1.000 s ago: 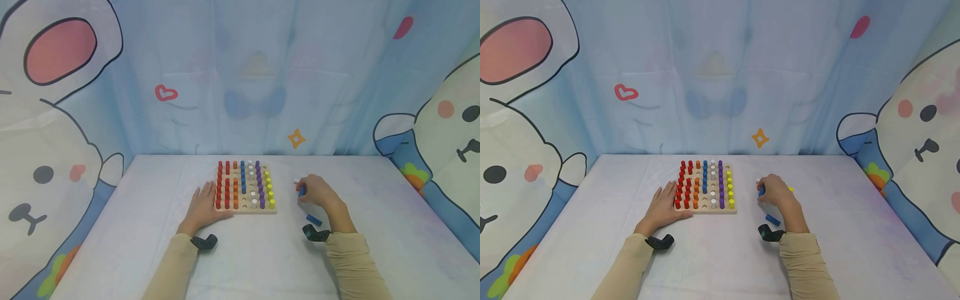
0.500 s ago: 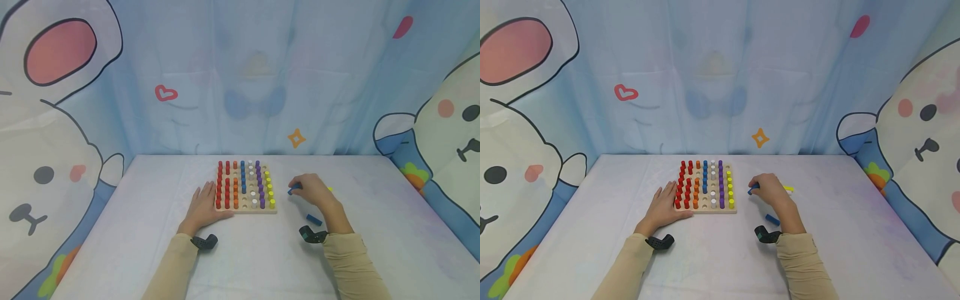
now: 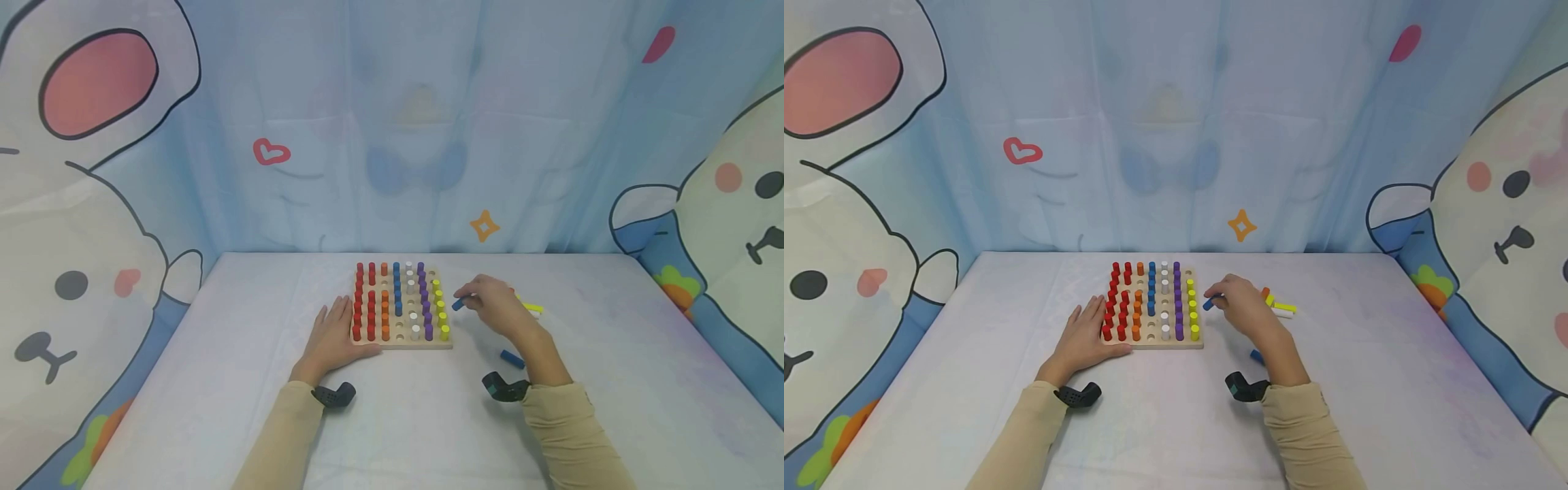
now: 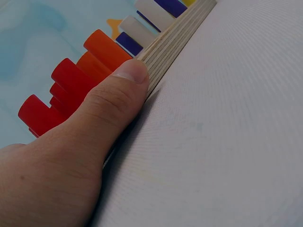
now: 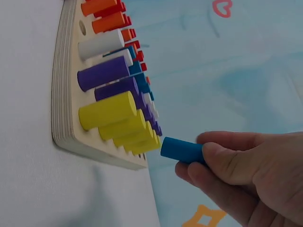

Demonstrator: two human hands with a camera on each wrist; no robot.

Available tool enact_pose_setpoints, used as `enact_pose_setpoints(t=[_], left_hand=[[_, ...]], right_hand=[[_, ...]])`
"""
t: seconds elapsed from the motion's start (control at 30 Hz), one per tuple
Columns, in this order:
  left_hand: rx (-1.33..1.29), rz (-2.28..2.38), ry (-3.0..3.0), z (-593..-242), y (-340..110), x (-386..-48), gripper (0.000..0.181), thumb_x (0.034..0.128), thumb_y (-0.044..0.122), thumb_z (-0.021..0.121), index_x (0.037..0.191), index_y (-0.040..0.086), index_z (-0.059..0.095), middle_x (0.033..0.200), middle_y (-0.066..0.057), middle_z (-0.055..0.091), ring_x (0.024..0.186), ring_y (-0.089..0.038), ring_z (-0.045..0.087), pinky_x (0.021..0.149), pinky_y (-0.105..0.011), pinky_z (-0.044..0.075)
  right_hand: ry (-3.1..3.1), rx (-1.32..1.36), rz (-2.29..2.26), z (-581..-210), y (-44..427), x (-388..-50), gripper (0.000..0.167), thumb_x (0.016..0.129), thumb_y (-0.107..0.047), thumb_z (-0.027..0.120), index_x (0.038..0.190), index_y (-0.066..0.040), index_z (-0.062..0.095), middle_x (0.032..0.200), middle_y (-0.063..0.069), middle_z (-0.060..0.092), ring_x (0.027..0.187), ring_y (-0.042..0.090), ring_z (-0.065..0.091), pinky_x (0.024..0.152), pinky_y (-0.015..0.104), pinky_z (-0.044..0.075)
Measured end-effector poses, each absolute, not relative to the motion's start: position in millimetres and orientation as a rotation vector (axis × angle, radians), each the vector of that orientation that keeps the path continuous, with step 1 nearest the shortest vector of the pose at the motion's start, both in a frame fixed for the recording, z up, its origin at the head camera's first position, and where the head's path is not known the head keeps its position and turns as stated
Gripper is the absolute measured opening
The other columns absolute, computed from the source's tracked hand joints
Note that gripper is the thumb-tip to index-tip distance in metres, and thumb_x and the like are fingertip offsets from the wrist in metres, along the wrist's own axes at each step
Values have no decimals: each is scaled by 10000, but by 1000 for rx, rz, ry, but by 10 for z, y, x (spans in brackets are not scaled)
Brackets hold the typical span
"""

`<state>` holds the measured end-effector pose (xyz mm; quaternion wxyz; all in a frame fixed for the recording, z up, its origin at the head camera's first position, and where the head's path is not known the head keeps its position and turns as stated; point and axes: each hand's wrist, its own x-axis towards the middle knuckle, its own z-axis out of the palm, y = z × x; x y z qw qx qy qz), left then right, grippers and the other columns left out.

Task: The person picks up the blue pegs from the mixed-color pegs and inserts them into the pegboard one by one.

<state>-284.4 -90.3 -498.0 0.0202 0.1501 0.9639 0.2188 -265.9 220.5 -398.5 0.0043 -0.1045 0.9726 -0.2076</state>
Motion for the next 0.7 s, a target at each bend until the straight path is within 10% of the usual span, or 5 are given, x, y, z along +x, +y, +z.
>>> enact_pose_setpoints(t=[0.7], left_hand=[[459, 686, 2991, -4983, -897, -2849, 1213, 654, 812, 588, 1527, 91, 153, 1603, -52, 161, 1492, -201, 81, 1220, -448, 28]], right_hand=[[3320, -666, -862, -4117, 1602, -2539, 229, 811, -113, 746, 1038, -146, 740, 952, -19, 659, 859, 129, 656, 753, 270, 586]])
